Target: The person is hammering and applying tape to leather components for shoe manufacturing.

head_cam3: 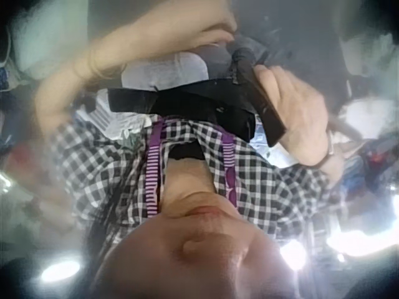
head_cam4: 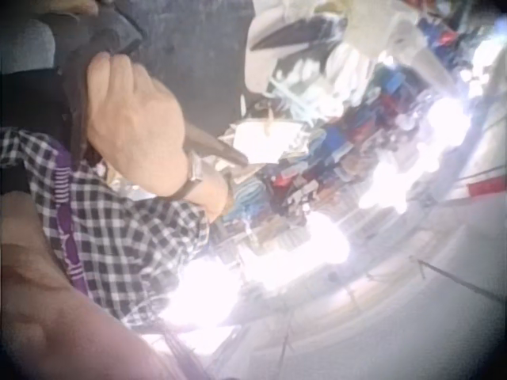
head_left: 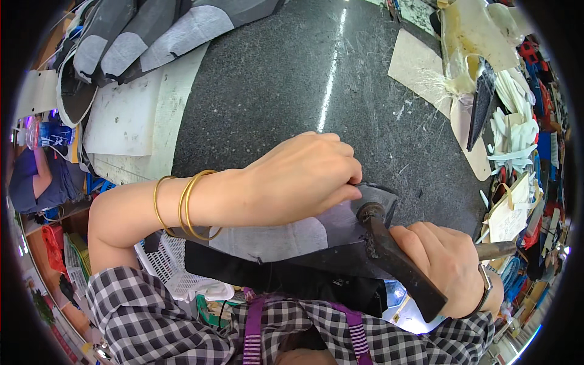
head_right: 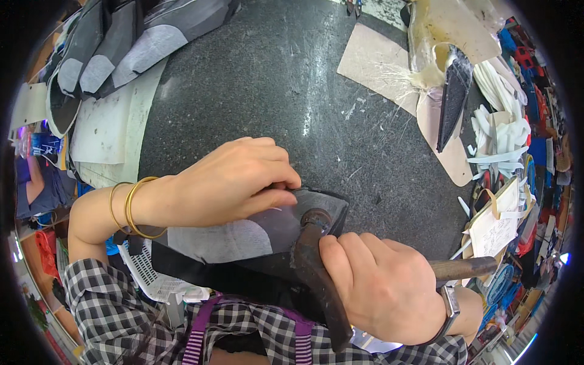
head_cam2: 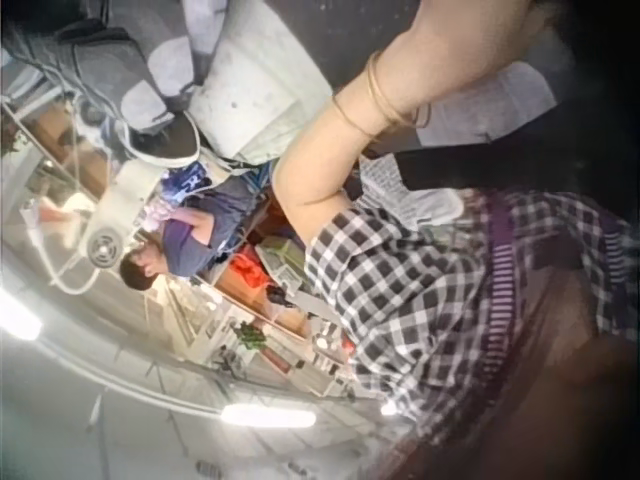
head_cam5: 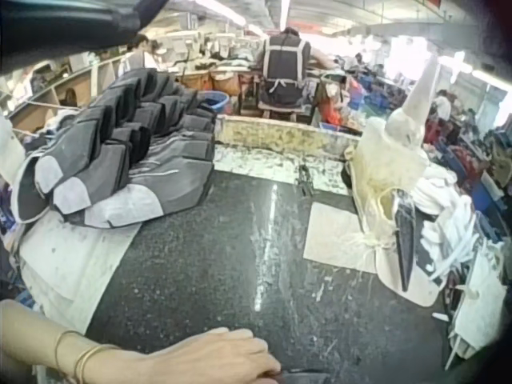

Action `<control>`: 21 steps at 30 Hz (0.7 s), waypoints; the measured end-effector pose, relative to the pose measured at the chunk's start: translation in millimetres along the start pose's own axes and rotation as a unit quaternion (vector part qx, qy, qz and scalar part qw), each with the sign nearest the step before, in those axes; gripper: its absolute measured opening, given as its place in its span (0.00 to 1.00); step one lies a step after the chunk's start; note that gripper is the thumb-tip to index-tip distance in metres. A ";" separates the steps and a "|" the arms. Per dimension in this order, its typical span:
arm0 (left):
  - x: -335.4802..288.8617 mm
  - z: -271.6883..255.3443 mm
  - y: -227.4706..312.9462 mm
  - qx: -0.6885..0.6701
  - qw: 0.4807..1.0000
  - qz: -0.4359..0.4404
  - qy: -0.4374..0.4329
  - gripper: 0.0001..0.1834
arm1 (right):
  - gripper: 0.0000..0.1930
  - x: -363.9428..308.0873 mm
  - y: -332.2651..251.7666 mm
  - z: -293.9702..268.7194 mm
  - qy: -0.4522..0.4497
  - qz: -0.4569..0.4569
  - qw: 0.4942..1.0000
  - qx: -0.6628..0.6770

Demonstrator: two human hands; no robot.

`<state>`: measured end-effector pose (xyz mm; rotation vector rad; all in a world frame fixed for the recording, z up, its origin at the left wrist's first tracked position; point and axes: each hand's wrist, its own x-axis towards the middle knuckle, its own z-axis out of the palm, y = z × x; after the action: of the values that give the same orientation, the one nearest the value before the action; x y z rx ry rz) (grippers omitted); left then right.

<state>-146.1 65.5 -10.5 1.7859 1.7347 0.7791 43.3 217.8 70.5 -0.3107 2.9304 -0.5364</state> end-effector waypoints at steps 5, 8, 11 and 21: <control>8.2 -1.1 -4.8 -0.060 0.997 0.018 0.043 0.08 | 0.11 5.6 1.6 -5.6 -0.021 0.008 1.000 -0.008; 13.3 -6.1 1.3 -0.077 0.997 -0.030 0.004 0.08 | 0.11 6.0 9.1 -2.4 -0.019 0.023 0.999 0.016; 16.1 -14.0 6.1 -0.106 0.988 -0.096 -0.063 0.08 | 0.11 7.3 3.3 -3.7 -0.018 0.041 0.999 0.025; 23.6 -26.1 17.8 0.009 0.998 -0.029 -0.063 0.04 | 0.09 11.4 0.7 -6.0 -0.024 0.065 0.997 0.029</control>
<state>-152.2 87.7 21.4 1.7492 1.7079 0.6150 31.0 217.9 74.6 -0.1240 2.8567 -0.5860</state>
